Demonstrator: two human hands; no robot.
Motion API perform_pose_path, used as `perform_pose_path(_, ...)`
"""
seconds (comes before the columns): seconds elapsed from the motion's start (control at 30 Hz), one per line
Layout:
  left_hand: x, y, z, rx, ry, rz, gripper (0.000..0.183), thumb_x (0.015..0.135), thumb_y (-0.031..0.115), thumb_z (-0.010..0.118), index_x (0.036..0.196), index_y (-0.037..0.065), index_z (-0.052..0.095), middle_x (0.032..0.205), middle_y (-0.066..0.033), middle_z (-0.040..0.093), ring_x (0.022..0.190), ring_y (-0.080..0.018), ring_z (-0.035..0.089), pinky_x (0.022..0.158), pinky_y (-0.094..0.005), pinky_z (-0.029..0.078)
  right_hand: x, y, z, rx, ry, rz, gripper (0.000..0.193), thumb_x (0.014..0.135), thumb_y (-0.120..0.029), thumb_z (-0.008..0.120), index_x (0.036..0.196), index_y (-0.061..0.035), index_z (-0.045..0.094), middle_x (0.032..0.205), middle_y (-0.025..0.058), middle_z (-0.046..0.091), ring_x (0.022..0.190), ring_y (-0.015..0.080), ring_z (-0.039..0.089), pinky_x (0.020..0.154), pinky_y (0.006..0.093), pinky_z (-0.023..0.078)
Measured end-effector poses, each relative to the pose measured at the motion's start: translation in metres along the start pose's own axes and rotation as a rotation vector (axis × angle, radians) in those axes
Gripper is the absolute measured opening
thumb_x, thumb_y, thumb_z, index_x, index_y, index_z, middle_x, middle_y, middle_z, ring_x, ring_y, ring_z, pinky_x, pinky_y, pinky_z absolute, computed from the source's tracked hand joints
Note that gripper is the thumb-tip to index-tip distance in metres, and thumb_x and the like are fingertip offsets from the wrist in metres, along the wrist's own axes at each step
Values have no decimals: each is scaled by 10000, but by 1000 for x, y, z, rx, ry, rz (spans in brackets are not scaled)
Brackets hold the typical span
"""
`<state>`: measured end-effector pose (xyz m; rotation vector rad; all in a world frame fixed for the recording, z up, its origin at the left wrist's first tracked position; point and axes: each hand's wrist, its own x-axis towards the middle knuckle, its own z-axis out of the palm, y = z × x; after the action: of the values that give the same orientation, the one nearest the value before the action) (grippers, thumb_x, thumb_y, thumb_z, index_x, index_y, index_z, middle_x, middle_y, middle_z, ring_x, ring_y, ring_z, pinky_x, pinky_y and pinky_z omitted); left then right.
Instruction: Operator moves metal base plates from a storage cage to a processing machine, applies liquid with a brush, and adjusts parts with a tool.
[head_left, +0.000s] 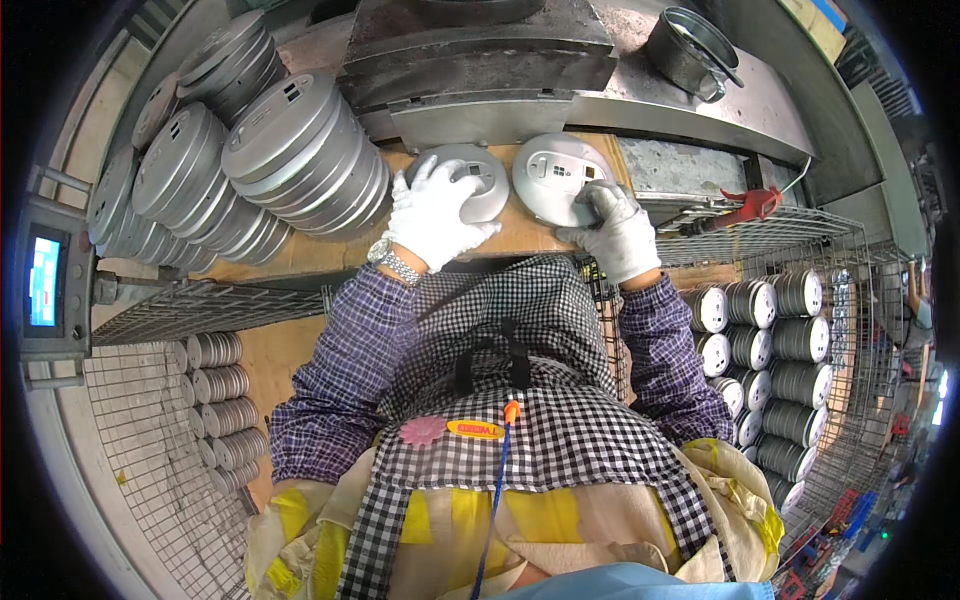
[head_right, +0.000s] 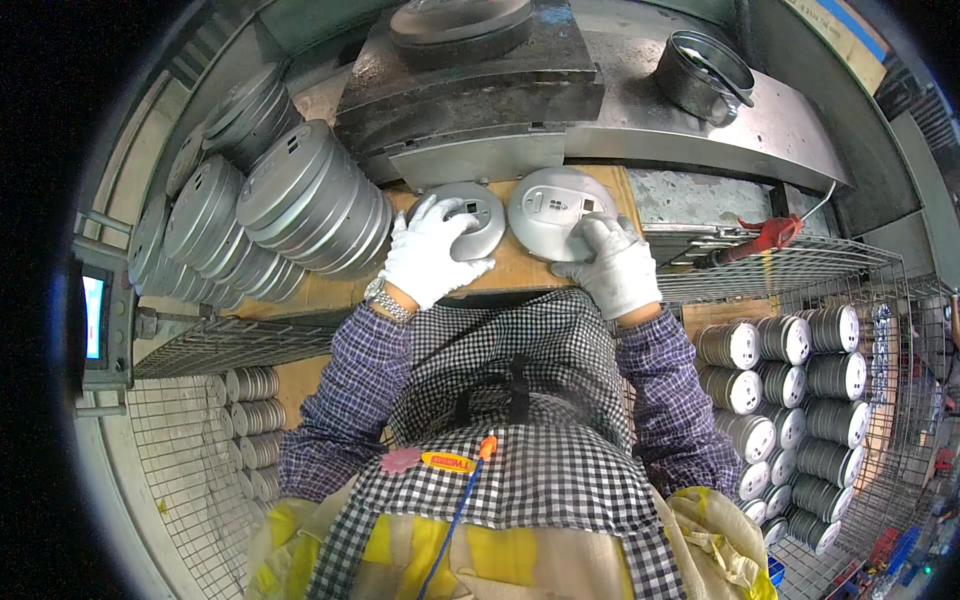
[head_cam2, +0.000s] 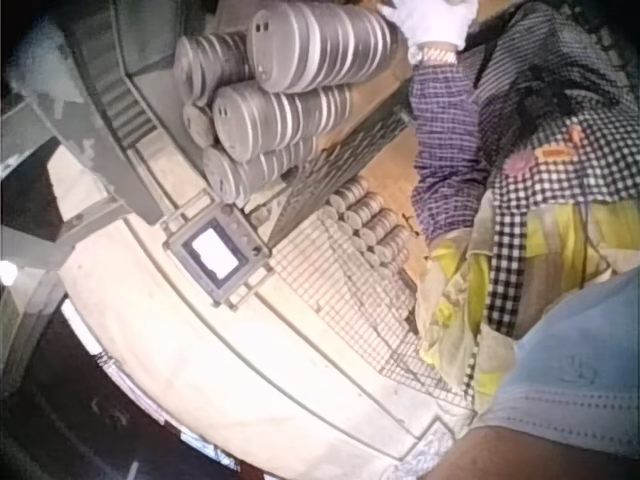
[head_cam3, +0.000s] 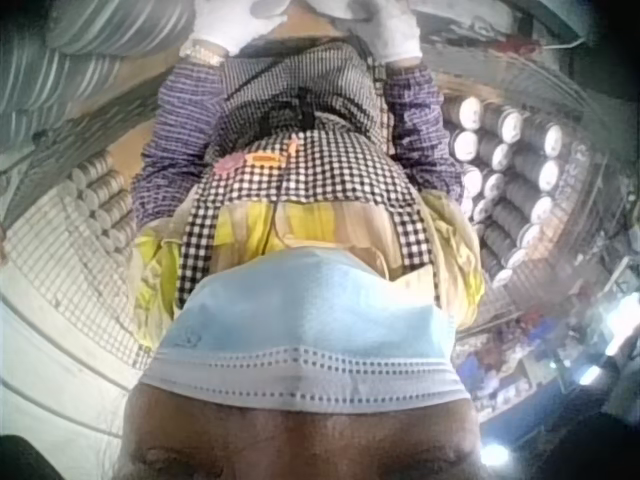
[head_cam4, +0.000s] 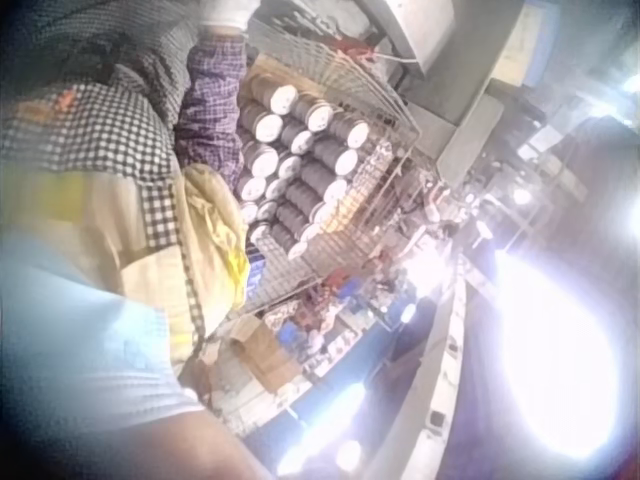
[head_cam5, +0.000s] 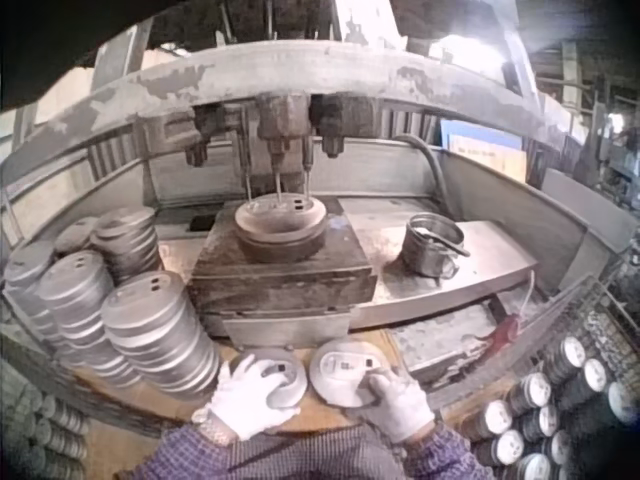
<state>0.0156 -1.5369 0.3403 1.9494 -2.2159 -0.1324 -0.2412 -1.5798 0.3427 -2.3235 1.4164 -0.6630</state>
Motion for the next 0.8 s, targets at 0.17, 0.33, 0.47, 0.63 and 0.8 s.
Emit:
perform_pose_path(0.17, -2, 0, 4, -16, 39, 12, 595, 745, 534, 695, 1194, 157, 593, 1359, -114, 479, 1323, -358, 371, 1056, -654, 229, -1, -1, -2, 39, -14, 48, 528, 597, -315, 861, 1006, -66, 640, 1033, 124, 650, 971, 317, 622, 845, 391, 504)
perform_pose_path(0.33, -1, 0, 6, -61, 63, 22, 588, 742, 500, 711, 1173, 119, 590, 1329, -116, 493, 1312, -336, 384, 1057, -652, 227, -1, 0, -1, 55, 33, 24, 500, 620, -320, 853, 1002, -73, 646, 1036, 124, 648, 956, 311, 631, 832, 382, 514)
perform_pose_path(0.47, -2, 1, 7, -84, 66, 18, 580, 738, 488, 718, 1157, 107, 590, 1316, -113, 499, 1308, -323, 391, 1056, -655, 227, -1, 2, 0, 79, 14, 45, 499, 622, -311, 851, 1014, -78, 648, 1045, 120, 649, 952, 307, 633, 832, 384, 513)
perform_pose_path(0.63, 1, 1, 7, -73, 81, 28, 585, 741, 511, 703, 1140, 100, 586, 1337, -112, 490, 1315, -310, 388, 1053, -661, 228, -1, 4, 0, 39, 24, 31, 499, 611, -293, 852, 1013, -76, 653, 1052, 108, 649, 960, 302, 630, 833, 384, 511)
perform_pose_path(0.8, 4, 0, 9, -67, 49, 14, 589, 735, 516, 705, 1129, 95, 585, 1340, -113, 490, 1311, -310, 399, 1053, -662, 228, -1, 4, 1, 102, 12, 36, 502, 597, -290, 858, 1002, -73, 655, 1051, 104, 650, 961, 297, 629, 838, 379, 508)
